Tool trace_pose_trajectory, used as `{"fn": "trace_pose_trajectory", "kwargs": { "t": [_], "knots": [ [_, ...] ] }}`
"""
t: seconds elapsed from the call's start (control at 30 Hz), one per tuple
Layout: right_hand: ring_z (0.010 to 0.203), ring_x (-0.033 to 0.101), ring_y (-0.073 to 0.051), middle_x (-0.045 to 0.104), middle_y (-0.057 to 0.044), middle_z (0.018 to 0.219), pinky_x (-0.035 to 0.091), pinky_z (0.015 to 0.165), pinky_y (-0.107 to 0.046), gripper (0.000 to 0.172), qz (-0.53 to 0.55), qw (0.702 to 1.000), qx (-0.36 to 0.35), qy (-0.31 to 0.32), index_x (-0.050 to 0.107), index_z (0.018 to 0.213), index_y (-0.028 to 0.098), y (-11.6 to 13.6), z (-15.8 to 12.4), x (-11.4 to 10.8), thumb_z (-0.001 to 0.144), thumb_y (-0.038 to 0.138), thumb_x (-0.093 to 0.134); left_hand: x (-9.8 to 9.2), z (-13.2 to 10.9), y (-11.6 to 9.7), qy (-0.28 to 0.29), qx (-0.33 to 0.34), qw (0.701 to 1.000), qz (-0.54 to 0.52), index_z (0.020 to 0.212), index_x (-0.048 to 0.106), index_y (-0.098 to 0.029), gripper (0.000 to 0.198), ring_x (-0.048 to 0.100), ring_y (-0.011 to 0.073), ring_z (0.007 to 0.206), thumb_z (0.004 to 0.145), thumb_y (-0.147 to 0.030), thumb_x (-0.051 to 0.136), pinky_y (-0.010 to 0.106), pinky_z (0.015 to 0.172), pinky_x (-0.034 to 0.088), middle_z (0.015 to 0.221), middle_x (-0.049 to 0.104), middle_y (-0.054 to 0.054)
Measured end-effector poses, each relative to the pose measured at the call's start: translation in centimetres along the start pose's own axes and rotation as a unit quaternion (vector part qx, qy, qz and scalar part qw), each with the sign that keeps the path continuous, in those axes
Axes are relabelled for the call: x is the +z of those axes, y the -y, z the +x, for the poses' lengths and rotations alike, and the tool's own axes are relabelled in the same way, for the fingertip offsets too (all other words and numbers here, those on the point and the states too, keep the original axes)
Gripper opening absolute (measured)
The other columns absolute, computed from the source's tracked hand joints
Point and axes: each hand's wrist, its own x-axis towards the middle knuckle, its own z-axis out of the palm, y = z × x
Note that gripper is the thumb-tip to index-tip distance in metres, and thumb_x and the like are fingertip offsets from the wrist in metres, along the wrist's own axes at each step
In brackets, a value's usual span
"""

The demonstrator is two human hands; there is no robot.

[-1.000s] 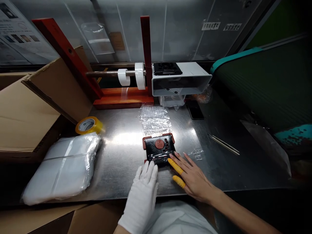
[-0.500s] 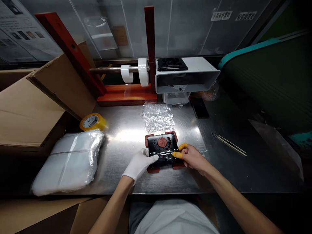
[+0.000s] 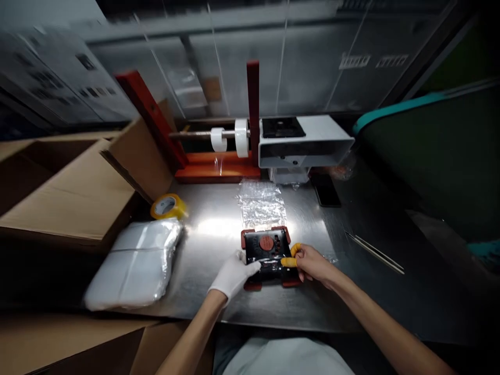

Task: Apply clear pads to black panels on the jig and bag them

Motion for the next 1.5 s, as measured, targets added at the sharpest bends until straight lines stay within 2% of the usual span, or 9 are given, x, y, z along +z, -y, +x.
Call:
{"fn": "trace_pose_trajectory", "kwargs": {
  "t": [0.33,0.53,0.73,0.9,1.03,1.1,1.3,1.43,1.5],
  "knots": [
    [0.038,0.059,-0.017,0.061,0.005,0.054,0.038,0.042,-0.026,0.054,-0.241,0.964,-0.012,-0.112,0.047,0.085,0.022,1.3,-0.7,1.3,0.069,0.065,0.076,-0.3,0.4,-1.3,0.031,0.023,0.995,0.091,0.096,0.073,-0.018,0.050,0.070,0.0296,0.091,0.066,-0.057,0.079,0.029,0.074,0.050,0.093,0.076,0.008],
    [0.041,0.062,-0.019,0.066,-0.001,0.064,0.037,0.041,-0.027,0.052,-0.242,0.968,0.008,-0.070,0.048,0.089,0.021,1.6,0.0,1.0,0.072,0.062,0.075,-0.3,1.1,-1.2,0.038,-0.003,0.996,0.083,0.104,0.074,-0.019,0.056,0.070,0.0325,0.094,0.064,-0.057,0.080,0.032,0.078,0.051,0.097,0.076,0.010],
    [0.041,0.057,-0.016,0.061,0.002,0.062,0.036,0.045,-0.027,0.048,-0.236,0.965,-0.043,-0.107,0.047,0.086,0.022,1.4,-0.9,1.5,0.073,0.058,0.074,0.0,-0.1,-1.7,0.007,0.018,1.000,0.025,0.095,0.073,-0.018,0.047,0.069,0.0301,0.094,0.061,-0.047,0.085,0.029,0.076,0.051,0.096,0.076,0.009],
    [0.065,0.063,-0.019,0.067,0.000,0.072,0.040,0.053,-0.026,0.046,-0.087,0.984,-0.111,-0.105,0.056,0.083,0.020,1.9,-1.6,1.1,0.064,0.051,0.084,0.1,-0.9,-2.0,-0.005,0.029,0.997,-0.075,0.087,0.067,-0.012,0.046,0.066,0.0239,0.071,0.077,-0.057,0.071,0.031,0.064,0.051,0.076,0.070,0.010],
    [0.095,0.068,-0.023,0.073,-0.005,0.102,0.052,0.078,-0.029,0.046,0.094,0.979,-0.175,0.041,0.064,0.105,0.017,3.7,-4.4,0.6,0.071,0.042,0.084,-0.1,-4.6,-4.7,0.041,0.082,0.977,-0.194,0.113,0.063,-0.017,0.051,0.067,0.0205,0.084,0.087,-0.061,0.058,0.031,0.076,0.054,0.097,0.070,0.007],
    [0.102,0.067,-0.022,0.072,-0.006,0.111,0.052,0.087,-0.031,0.047,0.198,0.959,-0.176,0.100,0.064,0.116,0.019,3.8,-5.8,1.3,0.076,0.036,0.082,-0.2,-7.1,-6.6,0.079,0.111,0.959,-0.249,0.106,0.061,-0.017,0.043,0.066,0.0208,0.080,0.086,-0.055,0.063,0.031,0.071,0.054,0.095,0.068,0.006],
    [0.089,0.070,-0.019,0.074,-0.006,0.101,0.055,0.079,-0.028,0.040,0.445,0.873,-0.098,0.174,0.067,0.115,0.021,-1.5,-6.8,6.6,0.082,0.041,0.078,0.8,-11.9,-8.9,0.082,0.127,0.969,-0.196,0.088,0.058,-0.018,0.021,0.063,0.0188,0.082,0.071,-0.020,0.071,0.026,0.073,0.051,0.080,0.063,0.001],
    [0.088,0.070,-0.020,0.074,-0.005,0.102,0.056,0.078,-0.031,0.043,0.465,0.858,-0.069,0.206,0.064,0.124,0.025,-3.5,-7.3,7.3,0.085,0.038,0.076,0.1,-11.5,-8.6,0.120,0.041,0.972,-0.198,0.075,0.049,-0.020,0.032,0.060,0.0154,0.058,0.077,-0.041,0.073,0.025,0.052,0.048,0.066,0.060,-0.001],
    [0.087,0.070,-0.017,0.073,-0.005,0.102,0.056,0.080,-0.029,0.041,0.457,0.860,-0.049,0.221,0.064,0.122,0.024,-3.2,-7.6,6.9,0.084,0.034,0.077,-0.6,-10.4,-8.6,0.092,0.047,0.972,-0.210,0.072,0.046,-0.020,0.044,0.057,0.0132,0.049,0.081,-0.056,0.069,0.022,0.046,0.045,0.057,0.057,-0.002]
  ]
}}
